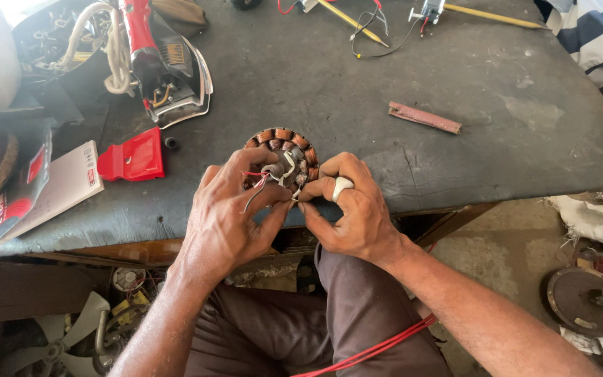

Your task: The person manipulates the wiring and coils of a small motor stator by hand and using a screwdriver, then handles lengths of red wire at a workbench.

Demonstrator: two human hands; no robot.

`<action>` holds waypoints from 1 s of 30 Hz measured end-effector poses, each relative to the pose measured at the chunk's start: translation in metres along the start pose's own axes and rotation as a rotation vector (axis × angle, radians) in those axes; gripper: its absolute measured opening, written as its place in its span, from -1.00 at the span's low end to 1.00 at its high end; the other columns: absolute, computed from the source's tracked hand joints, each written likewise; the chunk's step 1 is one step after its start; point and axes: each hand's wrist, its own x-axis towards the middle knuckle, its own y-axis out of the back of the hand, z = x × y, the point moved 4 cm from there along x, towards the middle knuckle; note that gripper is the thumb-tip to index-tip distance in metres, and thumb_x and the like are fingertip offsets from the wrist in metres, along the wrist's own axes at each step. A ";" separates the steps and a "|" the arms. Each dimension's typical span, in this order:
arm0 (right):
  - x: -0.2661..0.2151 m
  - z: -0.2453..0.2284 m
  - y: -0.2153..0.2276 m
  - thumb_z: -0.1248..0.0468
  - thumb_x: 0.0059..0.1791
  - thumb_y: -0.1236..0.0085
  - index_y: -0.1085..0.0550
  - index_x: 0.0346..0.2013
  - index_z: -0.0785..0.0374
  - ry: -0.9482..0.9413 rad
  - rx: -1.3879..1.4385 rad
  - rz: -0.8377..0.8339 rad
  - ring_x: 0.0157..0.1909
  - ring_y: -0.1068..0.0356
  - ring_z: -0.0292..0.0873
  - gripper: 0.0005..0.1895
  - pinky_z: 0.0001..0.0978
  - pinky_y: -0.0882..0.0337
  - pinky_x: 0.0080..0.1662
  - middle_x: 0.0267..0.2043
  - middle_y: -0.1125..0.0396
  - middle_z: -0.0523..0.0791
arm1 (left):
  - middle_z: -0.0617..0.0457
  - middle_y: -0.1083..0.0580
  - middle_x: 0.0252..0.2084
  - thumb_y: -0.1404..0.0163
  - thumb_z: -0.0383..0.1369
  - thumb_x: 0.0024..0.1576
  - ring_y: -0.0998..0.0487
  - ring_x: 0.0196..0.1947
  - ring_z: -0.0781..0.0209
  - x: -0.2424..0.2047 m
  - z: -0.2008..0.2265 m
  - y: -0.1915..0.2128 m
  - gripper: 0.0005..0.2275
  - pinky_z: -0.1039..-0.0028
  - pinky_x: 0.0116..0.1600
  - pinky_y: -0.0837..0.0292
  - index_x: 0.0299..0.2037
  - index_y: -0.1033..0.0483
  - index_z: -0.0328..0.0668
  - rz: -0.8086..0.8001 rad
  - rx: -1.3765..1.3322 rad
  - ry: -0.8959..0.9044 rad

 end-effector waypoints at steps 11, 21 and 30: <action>0.001 0.001 -0.001 0.40 -0.17 -0.35 -0.55 -0.32 0.21 0.001 -0.013 -0.002 -0.10 -0.30 -0.13 -0.82 -0.26 -0.32 -0.01 -0.16 -0.27 -0.11 | 0.07 -0.47 0.09 -0.30 -0.37 -0.05 -0.53 -0.07 0.14 -0.001 0.000 -0.002 -0.85 0.28 -0.04 -0.36 -0.28 -0.69 -0.06 -0.008 0.007 -0.005; 0.007 0.002 0.003 0.39 -0.18 -0.35 -0.55 -0.30 0.23 -0.027 0.031 -0.020 -0.09 -0.33 -0.10 -0.82 -0.25 -0.35 0.00 -0.19 -0.29 -0.10 | 0.08 -0.47 0.09 -0.25 -0.37 -0.02 -0.52 -0.09 0.12 0.005 0.011 0.001 -0.88 0.21 -0.03 -0.29 -0.29 -0.65 -0.04 -0.008 0.115 -0.079; 0.012 -0.006 0.010 0.38 -0.22 -0.35 -0.50 -0.30 0.27 -0.136 0.126 -0.068 -0.07 -0.41 -0.05 -0.75 -0.23 -0.44 -0.03 -0.16 -0.30 -0.07 | 0.07 -0.51 0.10 -0.24 -0.41 -0.07 -0.52 -0.15 0.14 0.000 0.006 -0.003 -0.83 0.24 -0.07 -0.26 -0.27 -0.64 -0.03 0.008 0.042 -0.032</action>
